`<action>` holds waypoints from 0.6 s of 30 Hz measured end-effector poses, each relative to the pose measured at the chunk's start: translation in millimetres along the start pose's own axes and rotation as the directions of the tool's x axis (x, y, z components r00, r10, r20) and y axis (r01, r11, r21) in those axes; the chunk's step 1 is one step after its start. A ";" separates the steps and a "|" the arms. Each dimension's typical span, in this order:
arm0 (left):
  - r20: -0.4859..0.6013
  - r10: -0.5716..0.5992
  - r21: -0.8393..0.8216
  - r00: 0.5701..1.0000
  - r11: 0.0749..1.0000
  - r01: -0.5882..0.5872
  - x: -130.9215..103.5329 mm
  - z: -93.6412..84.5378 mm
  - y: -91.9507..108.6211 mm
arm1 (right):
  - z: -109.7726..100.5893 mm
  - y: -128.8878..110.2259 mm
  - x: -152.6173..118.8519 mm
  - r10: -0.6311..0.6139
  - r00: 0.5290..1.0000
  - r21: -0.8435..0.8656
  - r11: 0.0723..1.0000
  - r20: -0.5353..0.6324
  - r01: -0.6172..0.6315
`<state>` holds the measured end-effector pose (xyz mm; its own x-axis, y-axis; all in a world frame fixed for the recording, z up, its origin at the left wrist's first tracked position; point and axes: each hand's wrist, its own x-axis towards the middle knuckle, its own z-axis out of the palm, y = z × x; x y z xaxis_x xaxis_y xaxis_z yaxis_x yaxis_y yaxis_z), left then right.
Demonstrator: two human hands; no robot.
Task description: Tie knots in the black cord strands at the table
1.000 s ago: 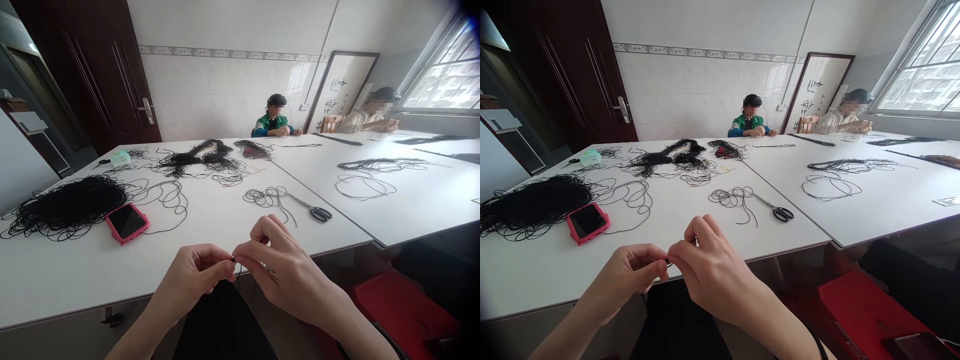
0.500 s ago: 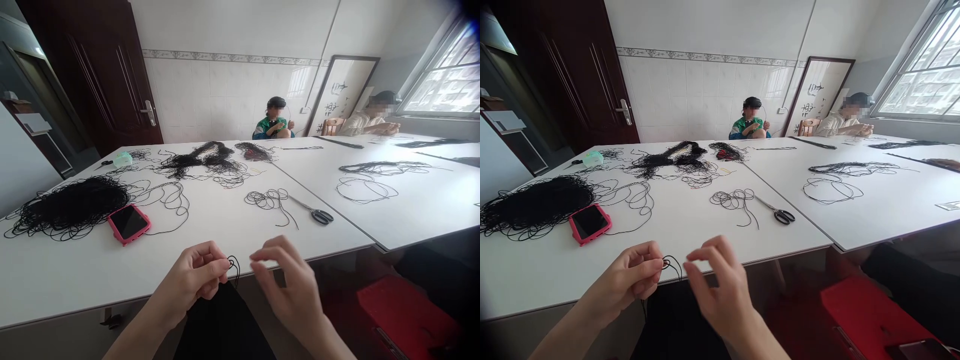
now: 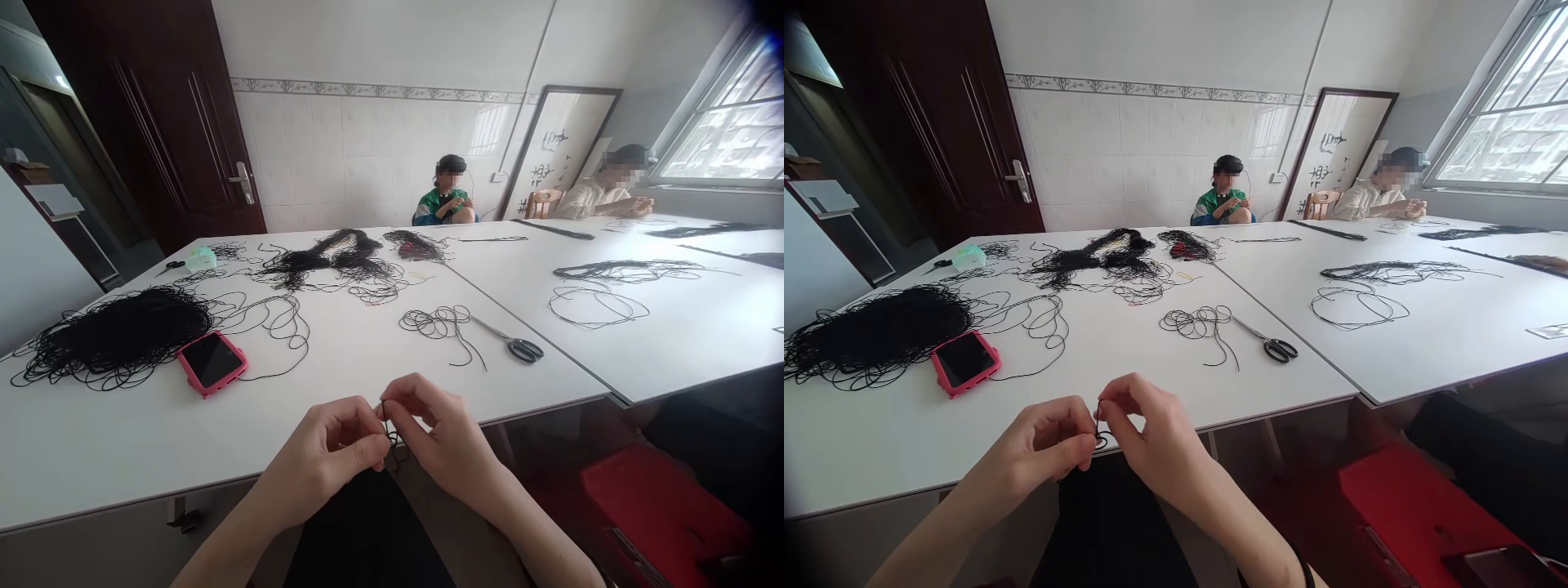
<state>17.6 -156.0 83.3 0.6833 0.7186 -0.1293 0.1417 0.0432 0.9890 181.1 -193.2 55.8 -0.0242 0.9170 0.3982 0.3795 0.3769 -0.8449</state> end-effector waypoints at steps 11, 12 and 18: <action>-0.121 0.007 -0.164 0.993 0.986 -0.027 6.1 -3.7 -14.3 | 4.9 -1.9 -1.4 0.226 0.968 0.375 0.893 0.105 -0.249; -0.142 0.008 -0.150 0.990 0.988 -0.030 6.6 -3.1 -13.8 | 6.0 -1.9 -2.2 0.238 0.966 0.377 0.889 0.099 -0.258; -0.273 0.052 0.036 0.961 0.998 -0.044 6.9 2.6 -11.7 | 12.3 -2.5 -5.3 0.275 0.960 0.225 0.940 -0.053 -0.257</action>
<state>22.5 -153.4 70.6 0.4681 0.8820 -0.0532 0.1376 -0.0133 0.9904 168.9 -197.4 51.4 0.1305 0.9769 0.1690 0.1543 0.1484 -0.9768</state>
